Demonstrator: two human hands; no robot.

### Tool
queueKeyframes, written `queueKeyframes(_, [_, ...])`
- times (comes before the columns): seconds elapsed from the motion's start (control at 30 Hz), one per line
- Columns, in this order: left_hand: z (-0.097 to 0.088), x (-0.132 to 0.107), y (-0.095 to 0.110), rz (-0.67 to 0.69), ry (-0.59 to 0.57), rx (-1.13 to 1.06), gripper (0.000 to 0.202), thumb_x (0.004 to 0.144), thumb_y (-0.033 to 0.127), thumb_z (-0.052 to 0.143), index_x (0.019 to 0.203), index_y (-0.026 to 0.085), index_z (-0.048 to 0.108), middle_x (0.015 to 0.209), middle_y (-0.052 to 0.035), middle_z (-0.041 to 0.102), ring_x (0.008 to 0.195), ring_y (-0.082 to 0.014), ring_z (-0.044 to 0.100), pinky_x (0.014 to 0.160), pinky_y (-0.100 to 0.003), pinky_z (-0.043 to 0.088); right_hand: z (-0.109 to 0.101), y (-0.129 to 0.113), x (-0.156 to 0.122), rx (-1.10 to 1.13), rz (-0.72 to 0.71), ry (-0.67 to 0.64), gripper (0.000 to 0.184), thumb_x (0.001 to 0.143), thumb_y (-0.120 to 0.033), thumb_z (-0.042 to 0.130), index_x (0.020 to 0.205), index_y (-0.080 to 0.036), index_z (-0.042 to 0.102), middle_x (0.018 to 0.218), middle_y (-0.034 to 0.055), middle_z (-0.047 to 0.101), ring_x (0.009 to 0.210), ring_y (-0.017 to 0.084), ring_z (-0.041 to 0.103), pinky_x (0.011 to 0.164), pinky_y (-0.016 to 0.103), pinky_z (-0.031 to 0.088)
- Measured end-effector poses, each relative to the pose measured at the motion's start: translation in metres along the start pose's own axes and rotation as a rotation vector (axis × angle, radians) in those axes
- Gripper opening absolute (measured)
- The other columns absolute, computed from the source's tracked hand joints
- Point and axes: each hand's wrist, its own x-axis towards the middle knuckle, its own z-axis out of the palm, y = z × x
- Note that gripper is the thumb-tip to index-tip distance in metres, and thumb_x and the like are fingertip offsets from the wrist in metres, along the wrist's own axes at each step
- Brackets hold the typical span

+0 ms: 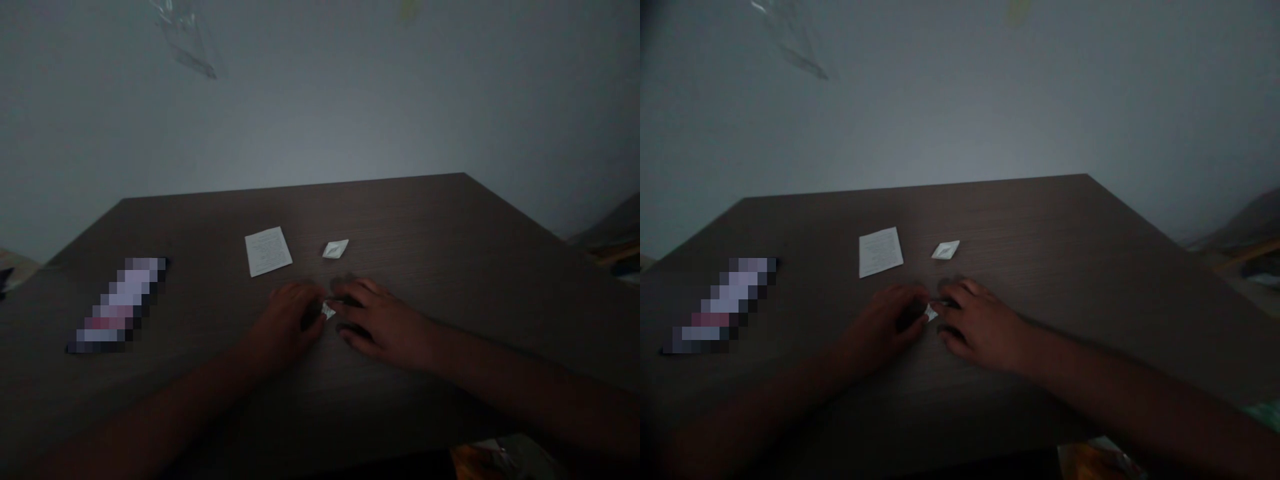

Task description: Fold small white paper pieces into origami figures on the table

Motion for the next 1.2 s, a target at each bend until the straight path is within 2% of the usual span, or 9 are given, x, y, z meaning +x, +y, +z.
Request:
queueKeyframes(0.2, [-0.003,0.000,0.006,-0.015,-0.027,0.021,0.030,0.101,0.022,0.068,0.131,0.027,0.070,0.135,-0.0111,0.081,0.135,-0.0379,0.073,0.123,-0.060,0.056,-0.002,-0.004,-0.001,-0.082,0.014,-0.010,0.050,0.113,-0.035,0.075,0.158,-0.014,0.074,0.158,0.0239,0.071,0.143,0.041,0.066,0.123,0.062,0.058])
queueKeyframes(0.57, [-0.004,-0.002,0.000,0.008,-0.052,0.038,0.037,0.102,0.023,0.070,0.138,0.025,0.066,0.142,-0.0118,0.077,0.136,-0.0361,0.072,0.123,-0.058,0.058,-0.004,-0.005,-0.002,-0.103,0.068,-0.058,0.048,0.114,-0.037,0.073,0.160,-0.022,0.074,0.161,0.0189,0.070,0.148,0.039,0.064,0.126,0.060,0.054])
queueKeyframes(0.73, [-0.014,-0.001,-0.005,0.107,-0.107,0.045,0.032,0.104,0.023,0.071,0.137,0.022,0.070,0.141,-0.0129,0.077,0.137,-0.0348,0.071,0.124,-0.057,0.058,-0.009,-0.007,-0.001,-0.110,0.076,-0.097,0.049,0.116,-0.036,0.070,0.163,-0.023,0.072,0.166,0.0183,0.068,0.152,0.039,0.062,0.127,0.060,0.053])
queueKeyframes(0.9, [-0.030,0.004,-0.008,0.254,-0.208,0.054,0.028,0.111,0.020,0.066,0.137,0.023,0.077,0.138,-0.0099,0.080,0.132,-0.0298,0.074,0.120,-0.050,0.059,-0.012,-0.008,0.000,-0.109,0.071,-0.102,0.050,0.117,-0.036,0.069,0.165,-0.022,0.070,0.165,0.0196,0.068,0.150,0.041,0.063,0.125,0.062,0.055])
queueKeyframes(1.03, [-0.039,0.008,-0.007,0.372,-0.271,0.158,0.025,0.113,0.015,0.062,0.128,0.020,0.082,0.135,-0.0105,0.080,0.126,-0.0291,0.075,0.116,-0.049,0.060,-0.011,-0.007,0.000,-0.120,0.067,-0.099,0.050,0.116,-0.036,0.070,0.164,-0.023,0.071,0.163,0.0184,0.070,0.148,0.040,0.065,0.125,0.060,0.055])
queueKeyframes(1.2, [-0.044,0.006,-0.006,0.410,-0.302,0.304,0.025,0.108,0.012,0.069,0.127,0.020,0.083,0.141,-0.0112,0.077,0.132,-0.0323,0.072,0.115,-0.050,0.059,-0.013,-0.006,0.000,-0.125,0.070,-0.100,0.049,0.115,-0.037,0.072,0.163,-0.024,0.073,0.162,0.0169,0.071,0.147,0.039,0.065,0.124,0.058,0.055])
